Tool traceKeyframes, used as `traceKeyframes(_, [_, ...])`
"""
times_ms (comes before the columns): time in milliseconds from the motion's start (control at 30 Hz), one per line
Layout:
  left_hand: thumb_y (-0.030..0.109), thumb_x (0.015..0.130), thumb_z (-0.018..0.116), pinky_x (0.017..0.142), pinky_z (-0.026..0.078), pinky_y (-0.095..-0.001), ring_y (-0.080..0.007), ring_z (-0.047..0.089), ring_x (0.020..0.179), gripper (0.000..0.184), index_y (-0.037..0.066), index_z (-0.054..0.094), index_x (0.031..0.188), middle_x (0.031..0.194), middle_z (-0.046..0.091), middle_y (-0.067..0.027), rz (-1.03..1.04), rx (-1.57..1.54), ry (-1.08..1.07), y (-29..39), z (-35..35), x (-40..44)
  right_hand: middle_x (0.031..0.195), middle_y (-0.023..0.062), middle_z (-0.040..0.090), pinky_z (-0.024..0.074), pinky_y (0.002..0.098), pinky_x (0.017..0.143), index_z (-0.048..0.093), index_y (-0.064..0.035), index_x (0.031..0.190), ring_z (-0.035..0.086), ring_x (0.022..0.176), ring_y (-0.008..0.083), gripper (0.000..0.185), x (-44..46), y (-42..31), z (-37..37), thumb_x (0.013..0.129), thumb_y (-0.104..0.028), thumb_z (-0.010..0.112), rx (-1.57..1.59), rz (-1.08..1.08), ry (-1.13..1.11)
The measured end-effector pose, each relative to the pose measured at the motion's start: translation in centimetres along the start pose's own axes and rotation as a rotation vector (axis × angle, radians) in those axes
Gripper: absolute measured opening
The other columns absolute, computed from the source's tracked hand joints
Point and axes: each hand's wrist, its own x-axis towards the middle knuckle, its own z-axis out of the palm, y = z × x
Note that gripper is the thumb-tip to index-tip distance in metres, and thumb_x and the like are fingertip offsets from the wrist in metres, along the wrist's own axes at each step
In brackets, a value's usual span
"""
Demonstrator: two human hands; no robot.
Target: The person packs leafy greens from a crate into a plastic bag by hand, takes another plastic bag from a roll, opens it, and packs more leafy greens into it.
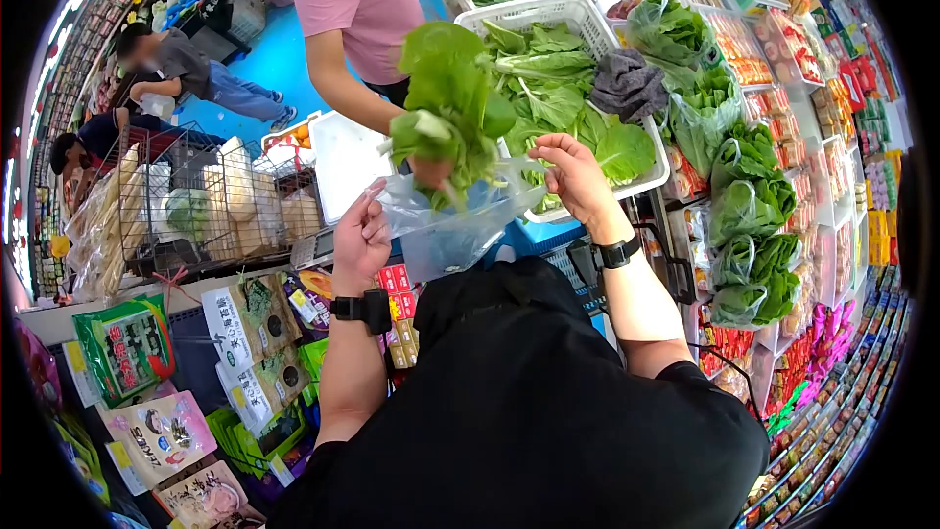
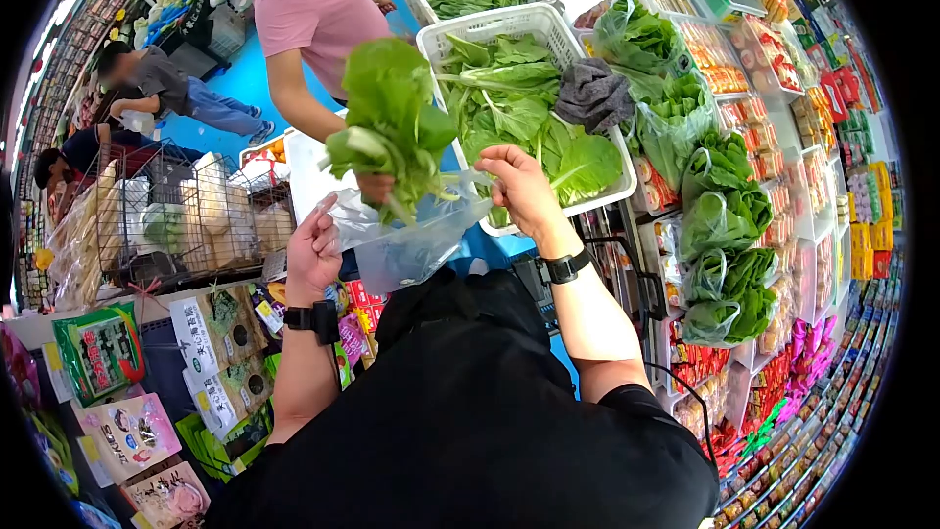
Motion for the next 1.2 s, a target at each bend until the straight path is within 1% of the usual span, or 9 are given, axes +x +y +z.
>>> traceKeyframes(167, [0.017,0.11,0.05,0.054,0.036,-0.0221,-0.006,0.043,0.06,0.042,-0.005,0.057,0.144,0.1,0.071,-0.0042,0.028,-0.042,-0.038,0.2,0.8,1.1,0.115,0.0073,0.073,0.0406,0.0217,0.053,0.062,-0.007,0.126,0.056,0.059,0.0078,0.021,0.2,0.1,1.1,0.107,-0.017,0.066,0.026,0.016,0.004])
traceKeyframes(267, [0.022,0.108,0.046,0.053,0.038,-0.0242,-0.0089,0.043,0.059,0.047,-0.004,0.055,0.146,0.101,0.072,-0.0052,0.064,-0.071,0.079,-0.3,2.3,1.9,0.115,0.0059,0.072,0.0414,0.0224,0.053,0.061,-0.0084,0.127,0.058,0.06,0.0084,0.023,0.7,0.4,1.5,0.109,-0.021,0.066,0.056,0.017,0.027])
traceKeyframes(400, [0.024,0.106,0.049,0.057,0.036,-0.0253,-0.0084,0.042,0.063,0.04,0.003,0.062,0.138,0.106,0.074,-0.0031,0.125,-0.005,-0.032,0.0,-0.6,3.4,0.115,0.0056,0.07,0.0437,0.023,0.056,0.06,-0.0079,0.13,0.059,0.061,0.01,0.027,0.7,0.6,2.3,0.109,-0.025,0.066,0.068,-0.052,0.048])
traceKeyframes(600, [0.024,0.107,0.05,0.057,0.037,-0.026,-0.0079,0.044,0.064,0.036,0.006,0.064,0.135,0.097,0.066,0.0025,0.128,0.097,0.223,-1.8,2.2,1.9,0.111,0.0033,0.068,0.0464,0.024,0.058,0.055,-0.0074,0.139,0.062,0.068,0.0103,0.04,1.7,2.0,2.6,0.106,-0.023,0.071,0.009,0.013,0.044])
traceKeyframes(733, [0.023,0.108,0.06,0.061,0.043,-0.0273,-0.0079,0.052,0.066,0.032,0.006,0.068,0.133,0.095,0.069,0.001,0.136,0.145,0.186,-2.3,1.3,1.9,0.107,0.0026,0.065,0.0472,0.0251,0.06,0.052,-0.0057,0.142,0.063,0.069,0.0104,0.046,1.2,1.3,3.6,0.104,-0.021,0.073,-0.053,0.003,0.032])
traceKeyframes(867, [0.024,0.107,0.061,0.063,0.047,-0.0265,-0.0086,0.059,0.072,0.036,0.004,0.063,0.138,0.094,0.067,0.0019,0.126,0.204,0.305,-3.3,1.1,2.2,0.105,0.0015,0.061,0.0472,0.0256,0.062,0.051,-0.005,0.144,0.064,0.073,0.0109,0.049,1.1,2.1,4.0,0.103,-0.019,0.074,-0.146,0.008,-0.054])
traceKeyframes(1000, [0.025,0.106,0.063,0.064,0.047,-0.0275,-0.0098,0.058,0.073,0.035,0.004,0.066,0.134,0.095,0.065,0.0013,0.122,0.252,0.214,-4.2,-1.2,2.6,0.113,0.0039,0.063,0.0471,0.0236,0.06,0.051,-0.0071,0.144,0.062,0.072,0.01,0.045,1.3,3.4,4.6,0.104,-0.016,0.071,-0.139,0.026,-0.095])
traceKeyframes(1033, [0.02,0.108,0.062,0.059,0.046,-0.0259,-0.0082,0.056,0.066,0.022,0.007,0.07,0.123,0.091,0.067,0.0018,0.112,0.251,0.274,-4.0,0.3,2.0,0.113,0.0028,0.063,0.0462,0.0229,0.06,0.052,-0.0067,0.144,0.06,0.071,0.0084,0.045,1.4,3.5,4.8,0.104,-0.015,0.071,-0.137,0.021,-0.1])
traceKeyframes(1200, [0.023,0.106,0.067,0.058,0.045,-0.0257,-0.0078,0.054,0.065,0.025,0.007,0.07,0.125,0.094,0.068,-0.0008,0.101,0.317,0.315,-2.9,0.8,2.5,0.112,0.0016,0.064,0.046,0.0233,0.06,0.052,-0.0063,0.145,0.061,0.074,0.0084,0.047,2.4,2.9,5.1,0.103,-0.015,0.071,-0.216,-0.037,-0.106])
